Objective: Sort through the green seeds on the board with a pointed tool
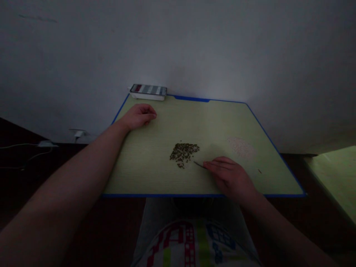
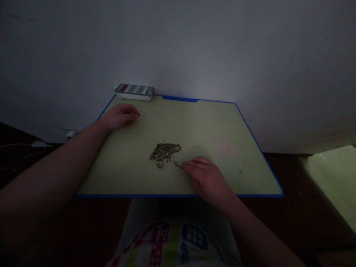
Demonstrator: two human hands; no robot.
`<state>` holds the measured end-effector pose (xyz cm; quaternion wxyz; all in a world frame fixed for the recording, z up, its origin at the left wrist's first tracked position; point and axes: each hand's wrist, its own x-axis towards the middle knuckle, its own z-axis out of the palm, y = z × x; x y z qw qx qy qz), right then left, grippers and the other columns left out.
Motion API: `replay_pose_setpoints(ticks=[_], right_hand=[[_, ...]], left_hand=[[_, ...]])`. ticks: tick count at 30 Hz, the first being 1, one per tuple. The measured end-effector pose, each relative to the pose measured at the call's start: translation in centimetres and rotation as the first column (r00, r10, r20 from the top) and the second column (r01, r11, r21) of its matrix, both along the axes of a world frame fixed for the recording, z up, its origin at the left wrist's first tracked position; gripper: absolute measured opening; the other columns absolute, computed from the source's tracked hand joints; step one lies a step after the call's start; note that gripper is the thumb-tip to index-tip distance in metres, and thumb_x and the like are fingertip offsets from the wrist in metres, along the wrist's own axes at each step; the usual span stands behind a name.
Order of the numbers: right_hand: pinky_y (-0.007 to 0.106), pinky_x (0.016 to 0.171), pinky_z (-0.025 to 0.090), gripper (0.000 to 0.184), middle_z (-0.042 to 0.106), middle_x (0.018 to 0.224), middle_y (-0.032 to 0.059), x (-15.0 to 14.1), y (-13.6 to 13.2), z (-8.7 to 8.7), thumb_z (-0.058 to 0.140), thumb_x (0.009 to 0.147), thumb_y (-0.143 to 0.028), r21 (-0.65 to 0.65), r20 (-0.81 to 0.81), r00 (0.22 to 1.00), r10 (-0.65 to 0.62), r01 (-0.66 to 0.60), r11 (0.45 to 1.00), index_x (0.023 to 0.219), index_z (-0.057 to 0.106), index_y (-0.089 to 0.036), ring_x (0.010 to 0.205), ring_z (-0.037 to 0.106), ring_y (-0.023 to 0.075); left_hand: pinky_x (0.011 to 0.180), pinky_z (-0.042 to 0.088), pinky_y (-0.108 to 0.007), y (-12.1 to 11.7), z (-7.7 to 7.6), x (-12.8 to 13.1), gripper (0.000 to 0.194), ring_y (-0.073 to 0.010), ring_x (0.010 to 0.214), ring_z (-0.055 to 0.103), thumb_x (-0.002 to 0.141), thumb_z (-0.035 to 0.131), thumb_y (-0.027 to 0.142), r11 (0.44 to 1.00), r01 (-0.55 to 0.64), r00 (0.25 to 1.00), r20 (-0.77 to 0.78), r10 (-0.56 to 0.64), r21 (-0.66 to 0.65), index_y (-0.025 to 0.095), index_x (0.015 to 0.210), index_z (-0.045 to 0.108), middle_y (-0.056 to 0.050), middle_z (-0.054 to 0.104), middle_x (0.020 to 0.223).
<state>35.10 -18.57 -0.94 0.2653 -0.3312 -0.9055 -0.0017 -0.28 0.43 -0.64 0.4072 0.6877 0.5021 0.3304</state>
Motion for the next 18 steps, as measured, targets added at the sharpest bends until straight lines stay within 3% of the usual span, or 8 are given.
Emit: replay_pose_setpoints(ticks=[9,18], right_hand=[[0.041,0.085,0.065,0.04,0.082,0.105,0.0098,0.2,-1.2,0.2,0.05,0.092,-0.004,-0.018,-0.014,0.997,-0.076,0.075,0.997,0.122,0.073,-0.017,0.088,0.076,0.0217],[0.038,0.082,0.065,0.04,0.082,0.105,0.0084,-1.9,-1.5,0.1,0.047,0.093,-0.005,-0.036,-0.025,1.0,-0.002,0.002,0.999,0.12,0.074,-0.016,0.088,0.075,0.0202]], left_hand=[[0.044,0.031,-0.022,-0.1,0.1,0.1,0.018,-0.0078,0.042,0.043,0.069,0.07,0.03,1.0,-0.007,1.0,0.006,0.007,0.005,0.016,0.079,0.064,0.005,0.051,0.047],[0.045,0.031,-0.022,0.0,-0.1,-0.1,0.017,-0.0084,0.043,0.043,0.07,0.069,0.031,1.0,-0.017,1.0,-0.013,0.017,0.005,0.017,0.08,0.064,0.005,0.05,0.047]])
